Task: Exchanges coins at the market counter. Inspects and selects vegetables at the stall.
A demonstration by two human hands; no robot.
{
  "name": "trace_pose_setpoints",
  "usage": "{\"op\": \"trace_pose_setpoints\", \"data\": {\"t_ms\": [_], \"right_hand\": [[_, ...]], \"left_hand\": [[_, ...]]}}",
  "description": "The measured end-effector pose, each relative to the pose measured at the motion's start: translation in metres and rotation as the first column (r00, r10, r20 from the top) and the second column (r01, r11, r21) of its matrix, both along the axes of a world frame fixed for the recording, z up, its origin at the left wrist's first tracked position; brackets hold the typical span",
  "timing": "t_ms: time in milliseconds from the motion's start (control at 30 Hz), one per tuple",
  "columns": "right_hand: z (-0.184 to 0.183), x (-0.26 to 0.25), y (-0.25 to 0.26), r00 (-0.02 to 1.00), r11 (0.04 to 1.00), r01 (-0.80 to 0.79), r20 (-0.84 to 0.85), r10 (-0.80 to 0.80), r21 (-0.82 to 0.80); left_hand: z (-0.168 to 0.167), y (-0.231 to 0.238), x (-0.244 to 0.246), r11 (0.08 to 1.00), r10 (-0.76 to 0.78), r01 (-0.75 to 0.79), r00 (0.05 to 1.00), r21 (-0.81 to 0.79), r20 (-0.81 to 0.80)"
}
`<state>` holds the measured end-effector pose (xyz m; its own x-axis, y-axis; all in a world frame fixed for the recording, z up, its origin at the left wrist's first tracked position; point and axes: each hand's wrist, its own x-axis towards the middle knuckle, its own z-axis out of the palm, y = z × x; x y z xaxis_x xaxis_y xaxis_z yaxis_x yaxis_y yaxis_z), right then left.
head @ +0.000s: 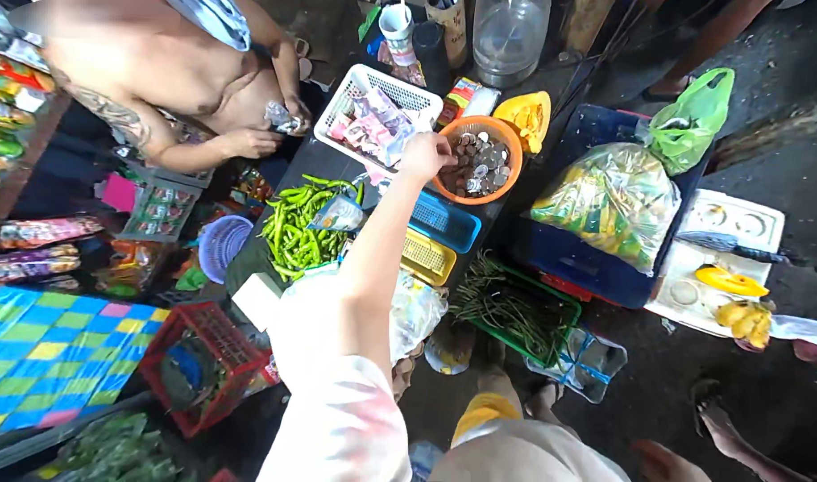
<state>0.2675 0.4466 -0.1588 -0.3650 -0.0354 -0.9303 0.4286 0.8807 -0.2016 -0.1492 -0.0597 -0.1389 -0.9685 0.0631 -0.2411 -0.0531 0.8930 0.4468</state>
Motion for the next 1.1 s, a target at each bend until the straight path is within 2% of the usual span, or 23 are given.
{"op": "trace_pose_setpoints", "data": {"t_ms": [100,167,233,267,300,333,367,433,500,600,700,767,800,867,933,967,1000,1033,1067,1100], "right_hand": [[-0.009,-0.008,0.002,1.0,1.0,-0.017,0.01,0.017,-0.006],[-0.014,-0.012,0.002,1.0,1.0,-0.028,0.011,0.028,-0.009],[-0.022,-0.013,0.005,0.999,0.999,-0.033,0.006,0.033,-0.013],[-0.024,-0.014,0.005,0.999,0.999,-0.035,0.003,0.035,-0.014],[-0.026,-0.017,0.005,0.999,0.999,-0.036,0.003,0.036,-0.015],[-0.028,-0.018,0.004,0.999,0.999,-0.041,-0.006,0.041,-0.015],[-0.031,-0.02,0.004,0.999,0.999,-0.045,-0.014,0.045,-0.013],[-0.041,-0.02,0.005,0.999,0.999,-0.033,-0.024,0.033,-0.004],[-0.056,-0.018,0.008,0.999,1.0,0.002,-0.034,-0.002,-0.002],[-0.085,-0.014,0.017,1.0,1.0,0.002,0.013,-0.003,0.013],[-0.12,-0.007,0.024,0.99,0.995,-0.089,0.113,0.083,0.048],[-0.129,-0.011,0.014,0.985,0.994,-0.112,0.136,0.108,0.022],[-0.123,-0.02,0.001,0.991,0.998,-0.068,0.117,0.069,-0.013],[-0.1,-0.045,-0.035,0.992,0.976,0.126,0.019,-0.124,-0.18],[-0.059,-0.071,-0.081,0.916,0.851,0.377,0.009,-0.402,-0.366],[-0.034,-0.084,-0.105,0.832,0.723,0.525,0.093,-0.547,-0.448],[-0.012,-0.096,-0.124,0.713,0.537,0.664,0.224,-0.665,-0.52],[0.005,-0.105,-0.139,0.558,0.311,0.776,0.369,-0.743,-0.548],[0.019,-0.111,-0.151,0.407,0.103,0.835,0.48,-0.777,-0.541],[0.028,-0.113,-0.158,0.286,-0.049,0.853,0.544,-0.789,-0.519]], "left_hand": [[0.014,-0.024,0.008,0.963,0.055,-0.052,0.998,0.264,-0.004],[0.024,-0.039,0.021,0.9,0.119,-0.13,0.992,0.417,0.051],[0.034,-0.05,0.042,0.755,0.192,-0.286,0.957,0.591,0.218],[0.04,-0.054,0.055,0.676,0.211,-0.377,0.922,0.633,0.324],[0.044,-0.056,0.069,0.64,0.247,-0.45,0.888,0.623,0.387],[0.045,-0.057,0.084,0.671,0.276,-0.477,0.871,0.568,0.406],[0.044,-0.056,0.098,0.752,0.291,-0.457,0.877,0.475,0.383],[0.042,-0.055,0.122,0.901,0.244,-0.357,0.887,0.247,0.392],[0.033,-0.044,0.146,0.969,0.143,-0.211,0.907,0.132,0.397],[0.028,-0.016,0.174,0.991,0.053,-0.103,0.896,0.091,0.441],[0.029,0.015,0.191,0.996,-0.011,-0.03,0.881,0.081,0.473],[0.037,0.039,0.204,0.996,-0.063,0.025,0.886,0.089,0.459],[0.045,0.054,0.212,0.994,-0.091,0.052,0.895,0.101,0.436],[0.057,0.089,0.232,0.98,-0.156,0.105,0.934,0.171,0.32],[0.062,0.13,0.255,0.945,-0.229,0.166,0.951,0.282,0.209],[0.064,0.15,0.265,0.919,-0.269,0.198,0.947,0.34,0.176],[0.064,0.169,0.274,0.889,-0.308,0.226,0.939,0.399,0.155],[0.063,0.187,0.281,0.861,-0.343,0.247,0.927,0.445,0.148],[0.061,0.201,0.286,0.842,-0.38,0.27,0.911,0.466,0.16],[0.061,0.211,0.288,0.836,-0.413,0.294,0.894,0.464,0.176]]}}
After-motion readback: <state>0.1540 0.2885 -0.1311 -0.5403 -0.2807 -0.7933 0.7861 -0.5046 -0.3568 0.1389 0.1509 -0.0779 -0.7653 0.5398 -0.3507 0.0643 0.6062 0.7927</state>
